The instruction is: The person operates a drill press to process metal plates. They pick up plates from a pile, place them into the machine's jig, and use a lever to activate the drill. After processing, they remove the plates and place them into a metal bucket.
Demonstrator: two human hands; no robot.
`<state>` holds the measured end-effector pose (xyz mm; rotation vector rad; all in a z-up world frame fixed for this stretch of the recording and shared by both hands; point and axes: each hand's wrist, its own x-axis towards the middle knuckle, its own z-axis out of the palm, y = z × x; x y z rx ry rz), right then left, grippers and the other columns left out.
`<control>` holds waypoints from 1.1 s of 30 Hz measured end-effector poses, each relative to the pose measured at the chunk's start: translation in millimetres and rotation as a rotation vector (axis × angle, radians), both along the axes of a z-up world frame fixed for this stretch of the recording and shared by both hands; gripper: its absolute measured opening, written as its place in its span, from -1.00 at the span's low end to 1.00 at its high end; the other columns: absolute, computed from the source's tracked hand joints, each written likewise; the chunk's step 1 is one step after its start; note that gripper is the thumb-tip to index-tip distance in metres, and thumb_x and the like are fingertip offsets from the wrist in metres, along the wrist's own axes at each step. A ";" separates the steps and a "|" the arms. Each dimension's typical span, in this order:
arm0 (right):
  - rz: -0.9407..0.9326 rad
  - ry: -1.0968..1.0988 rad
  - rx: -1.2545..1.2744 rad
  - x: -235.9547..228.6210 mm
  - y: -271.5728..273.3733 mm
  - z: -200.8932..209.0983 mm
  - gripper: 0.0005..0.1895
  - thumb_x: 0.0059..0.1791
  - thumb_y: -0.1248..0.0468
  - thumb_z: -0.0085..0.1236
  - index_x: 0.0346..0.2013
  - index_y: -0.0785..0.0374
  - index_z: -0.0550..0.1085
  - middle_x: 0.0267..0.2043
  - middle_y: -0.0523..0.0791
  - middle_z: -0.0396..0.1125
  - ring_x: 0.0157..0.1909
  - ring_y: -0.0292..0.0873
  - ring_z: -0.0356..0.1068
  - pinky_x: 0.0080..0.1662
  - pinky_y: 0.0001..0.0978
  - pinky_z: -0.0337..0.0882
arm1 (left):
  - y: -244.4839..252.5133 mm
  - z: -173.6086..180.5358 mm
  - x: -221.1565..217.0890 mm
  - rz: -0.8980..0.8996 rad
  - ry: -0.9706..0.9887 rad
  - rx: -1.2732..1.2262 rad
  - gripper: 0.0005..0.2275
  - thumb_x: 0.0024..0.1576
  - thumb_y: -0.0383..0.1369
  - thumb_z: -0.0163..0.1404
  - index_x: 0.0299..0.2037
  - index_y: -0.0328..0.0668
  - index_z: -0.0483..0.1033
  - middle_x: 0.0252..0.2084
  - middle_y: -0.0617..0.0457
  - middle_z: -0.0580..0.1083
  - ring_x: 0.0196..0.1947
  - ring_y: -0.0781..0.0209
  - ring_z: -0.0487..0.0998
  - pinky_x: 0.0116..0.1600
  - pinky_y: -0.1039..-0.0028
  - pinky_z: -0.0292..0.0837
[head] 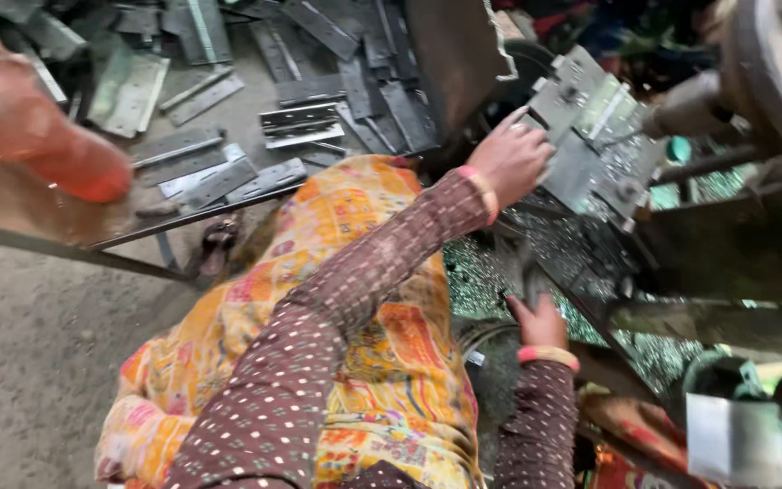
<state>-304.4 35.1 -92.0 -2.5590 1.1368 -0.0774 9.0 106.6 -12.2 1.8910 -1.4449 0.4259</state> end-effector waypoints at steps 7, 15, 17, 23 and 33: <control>-0.213 0.124 0.275 29.1 21.6 64.5 -0.47 -0.09 -0.14 0.24 -0.39 0.30 0.40 -0.64 -0.03 0.32 -0.69 -0.09 0.35 -0.53 -0.18 0.34 | 183.0 -117.3 130.7 0.694 0.180 0.303 -0.77 0.17 -0.38 -0.04 0.01 -0.11 0.54 0.03 -0.11 0.46 -0.22 -0.12 0.53 -0.14 -0.01 0.41; -0.205 0.128 0.242 18.3 13.8 46.9 -0.43 -0.08 -0.17 0.24 -0.37 0.36 0.44 -0.59 0.04 0.36 -0.62 -0.01 0.40 -0.45 -0.12 0.37 | 256.3 -156.5 151.1 0.688 0.212 0.324 -0.66 0.15 -0.48 0.00 0.13 0.06 0.52 -0.18 -0.01 0.56 -0.11 -0.05 0.57 0.19 0.09 0.35; -0.204 0.135 0.190 15.8 9.8 37.5 -0.43 -0.08 -0.18 0.24 -0.32 0.34 0.47 -0.51 0.07 0.40 -0.53 0.09 0.46 -0.37 -0.06 0.40 | 242.0 -130.7 136.3 0.717 0.335 0.237 -0.74 0.15 -0.48 0.02 0.05 -0.08 0.52 -0.16 -0.04 0.56 -0.13 -0.13 0.56 0.02 0.08 0.38; -0.130 0.065 0.111 13.4 11.9 26.7 -0.45 -0.10 -0.18 0.24 -0.29 0.31 0.53 -0.32 0.12 0.48 -0.22 0.20 0.48 -0.16 0.04 0.42 | 175.2 8.0 77.6 0.388 0.351 -0.180 -0.77 0.28 -0.39 0.09 0.13 0.09 0.51 -0.14 -0.07 0.54 -0.11 -0.20 0.55 -0.04 0.06 0.42; -0.171 0.159 0.213 21.6 16.0 24.2 -0.40 -0.09 -0.20 0.20 -0.19 0.33 0.48 -0.31 0.07 0.49 -0.26 0.12 0.53 -0.14 -0.04 0.48 | 16.6 38.2 -27.1 0.319 -0.138 0.301 -0.52 0.26 0.04 -0.17 0.08 -0.22 0.50 0.38 -0.17 0.29 0.34 -0.08 0.30 0.45 -0.03 -0.12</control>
